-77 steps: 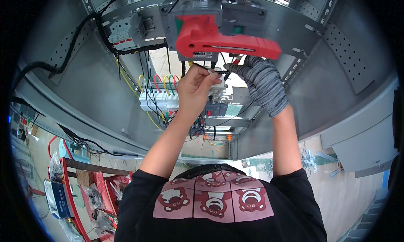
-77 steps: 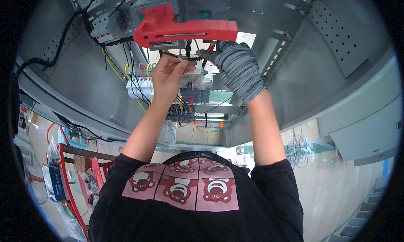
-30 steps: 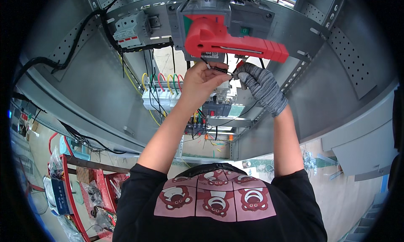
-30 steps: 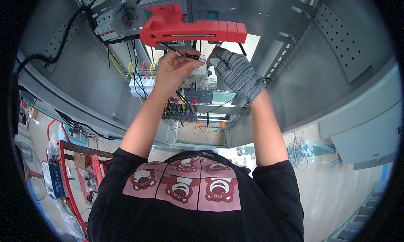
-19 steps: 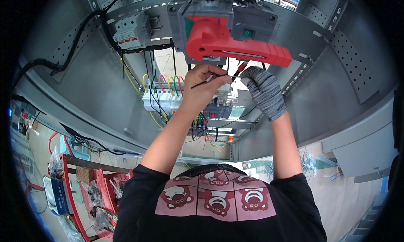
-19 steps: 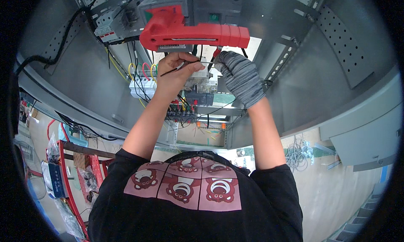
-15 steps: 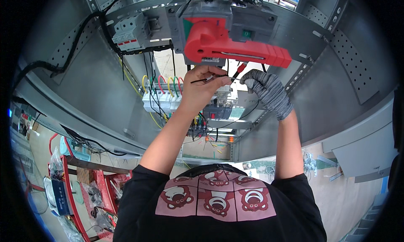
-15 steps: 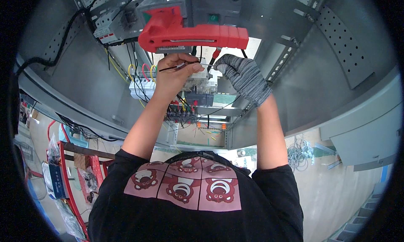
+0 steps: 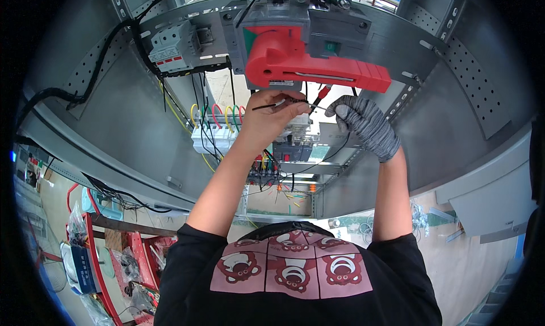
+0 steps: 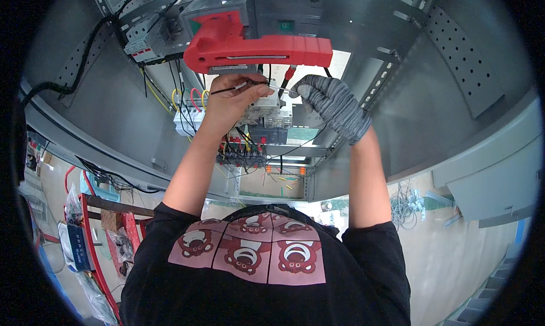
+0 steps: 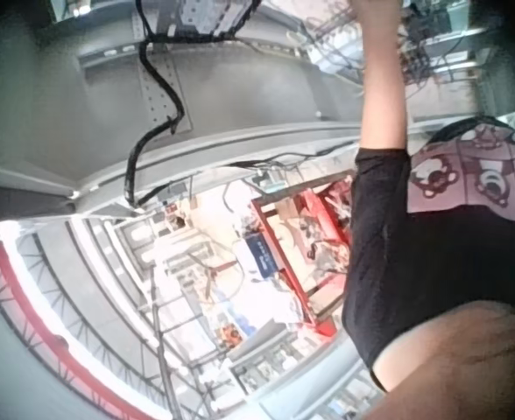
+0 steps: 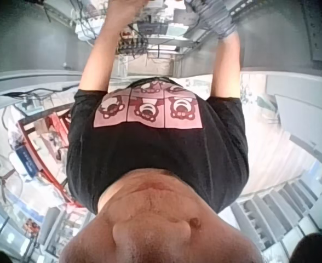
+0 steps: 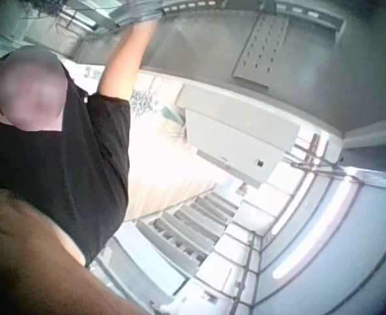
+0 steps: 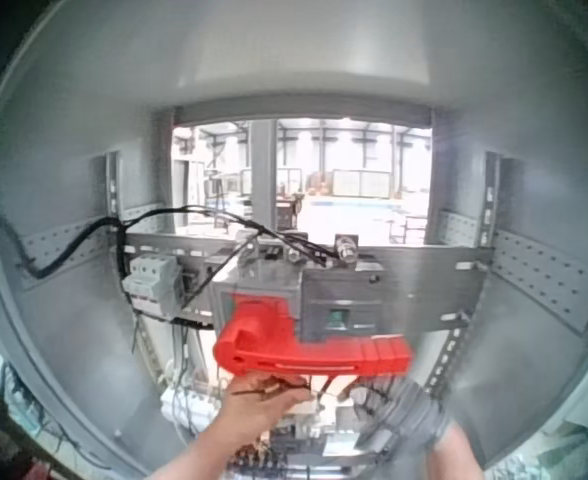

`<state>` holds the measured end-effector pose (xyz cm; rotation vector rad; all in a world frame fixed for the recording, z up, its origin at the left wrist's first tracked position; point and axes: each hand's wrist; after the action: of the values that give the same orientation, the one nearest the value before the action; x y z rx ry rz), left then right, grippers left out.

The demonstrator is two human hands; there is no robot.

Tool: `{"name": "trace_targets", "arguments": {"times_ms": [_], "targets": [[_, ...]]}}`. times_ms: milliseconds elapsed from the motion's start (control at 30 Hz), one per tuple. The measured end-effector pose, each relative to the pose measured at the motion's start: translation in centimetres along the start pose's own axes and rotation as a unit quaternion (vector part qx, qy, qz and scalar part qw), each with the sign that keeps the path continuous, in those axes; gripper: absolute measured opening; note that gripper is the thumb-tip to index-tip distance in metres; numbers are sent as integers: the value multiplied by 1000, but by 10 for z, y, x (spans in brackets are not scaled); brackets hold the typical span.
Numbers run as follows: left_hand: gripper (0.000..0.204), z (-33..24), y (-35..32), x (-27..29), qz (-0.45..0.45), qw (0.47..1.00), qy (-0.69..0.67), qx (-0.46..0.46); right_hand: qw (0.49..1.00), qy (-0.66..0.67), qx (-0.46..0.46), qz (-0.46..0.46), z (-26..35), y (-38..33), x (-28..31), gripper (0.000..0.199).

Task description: The person works inside an open electrical cabinet, stripping wire insulation with pliers and connecting wires to terminals using a red handheld tool. They repeatedly reach into a red utility cart to retrieve tools and components while organizing the wiring.

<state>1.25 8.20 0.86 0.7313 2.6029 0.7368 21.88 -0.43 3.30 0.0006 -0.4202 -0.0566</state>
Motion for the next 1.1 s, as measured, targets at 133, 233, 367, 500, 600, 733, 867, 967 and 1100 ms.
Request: {"name": "trace_targets", "arguments": {"times_ms": [133,233,367,500,600,733,867,967,1100], "targets": [[15,-7,2,-1,27,998,52,26,997,-62,37,-15,8,-1,0,21],[16,0,0,1,21,998,45,32,957,-194,150,-152,-7,6,-8,18],[16,1,0,0,27,997,75,22,876,-303,222,-303,-8,4,-22,18],[15,4,-2,0,19,998,51,28,937,-214,137,-241,-7,-5,-24,16],[12,-2,0,5,17,996,93,1,991,-65,-58,-105,-1,-15,-7,17],[17,-11,-4,14,16,997,57,48,985,-39,21,-169,-23,-33,-5,13],[40,-7,-11,10,56,988,136,-52,952,-46,137,-269,-29,-36,-32,12],[43,-3,-36,12,6,949,306,-73,953,42,40,-297,-39,-46,-34,12],[29,10,-52,26,-82,929,343,-108,955,134,18,-263,-33,-55,-39,13]]}}
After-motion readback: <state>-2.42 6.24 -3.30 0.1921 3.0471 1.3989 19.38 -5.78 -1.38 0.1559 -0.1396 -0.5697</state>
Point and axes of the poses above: each hand's wrist, its own y-axis towards the middle knuckle, its own x-axis out of the back of the hand, z = x × y, and after that the axes turned 10 degrees about -x, right-handed
